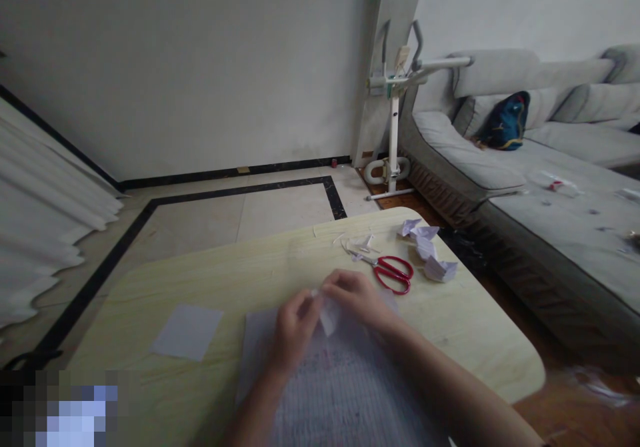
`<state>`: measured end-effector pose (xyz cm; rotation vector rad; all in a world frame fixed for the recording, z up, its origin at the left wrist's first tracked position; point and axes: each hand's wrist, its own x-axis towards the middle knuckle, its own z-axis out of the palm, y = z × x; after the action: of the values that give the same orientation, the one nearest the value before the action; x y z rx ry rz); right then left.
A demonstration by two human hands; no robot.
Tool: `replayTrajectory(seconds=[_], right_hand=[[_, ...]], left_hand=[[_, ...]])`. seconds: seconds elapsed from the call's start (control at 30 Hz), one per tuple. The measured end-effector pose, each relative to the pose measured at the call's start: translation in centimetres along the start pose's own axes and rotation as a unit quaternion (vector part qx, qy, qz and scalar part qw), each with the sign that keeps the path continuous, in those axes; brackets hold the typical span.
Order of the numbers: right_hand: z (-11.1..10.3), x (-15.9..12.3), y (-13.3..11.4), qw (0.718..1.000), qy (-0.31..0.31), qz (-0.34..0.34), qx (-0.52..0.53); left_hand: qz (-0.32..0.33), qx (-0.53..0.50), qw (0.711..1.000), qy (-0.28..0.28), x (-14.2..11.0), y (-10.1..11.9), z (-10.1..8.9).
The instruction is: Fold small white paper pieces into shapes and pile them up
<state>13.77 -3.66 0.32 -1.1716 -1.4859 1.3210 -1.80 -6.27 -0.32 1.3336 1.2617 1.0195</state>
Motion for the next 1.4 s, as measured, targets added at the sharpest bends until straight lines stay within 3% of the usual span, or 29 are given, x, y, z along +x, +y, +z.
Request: replayTrajectory(seconds=[0.17, 0.53, 0.77, 1.0, 1.4], right_hand=[[-0.28, 0.05, -0.02, 0.999, -0.005, 0.024, 0.036], [-0.05, -0.24, -0.17, 0.999, -0.022, -0.008, -0.028], [-0.31, -0.16, -0.19, 1.0, -0.009, -0.003, -0.011], [-0.66, -0.29, -0.27, 1.0, -0.021, -0.007, 0.02], [-0.01, -0.14, 0.48, 1.0, -0.01, -0.022, -0.002]], left_hand=[[-0.003, -0.023, 0.998, 0.059, 0.15, -0.04, -0.12], [0.012, 0.006, 0.998, 0.066, 0.23, 0.73, -0.47], [0.033, 0.021, 0.99, 0.136, 0.33, 0.53, -0.75], [0.041, 0.036, 0.997, 0.053, 0.07, 0.38, -0.71], [0.014, 0.036, 0.999, -0.016, -0.2, 0.3, -0.41]])
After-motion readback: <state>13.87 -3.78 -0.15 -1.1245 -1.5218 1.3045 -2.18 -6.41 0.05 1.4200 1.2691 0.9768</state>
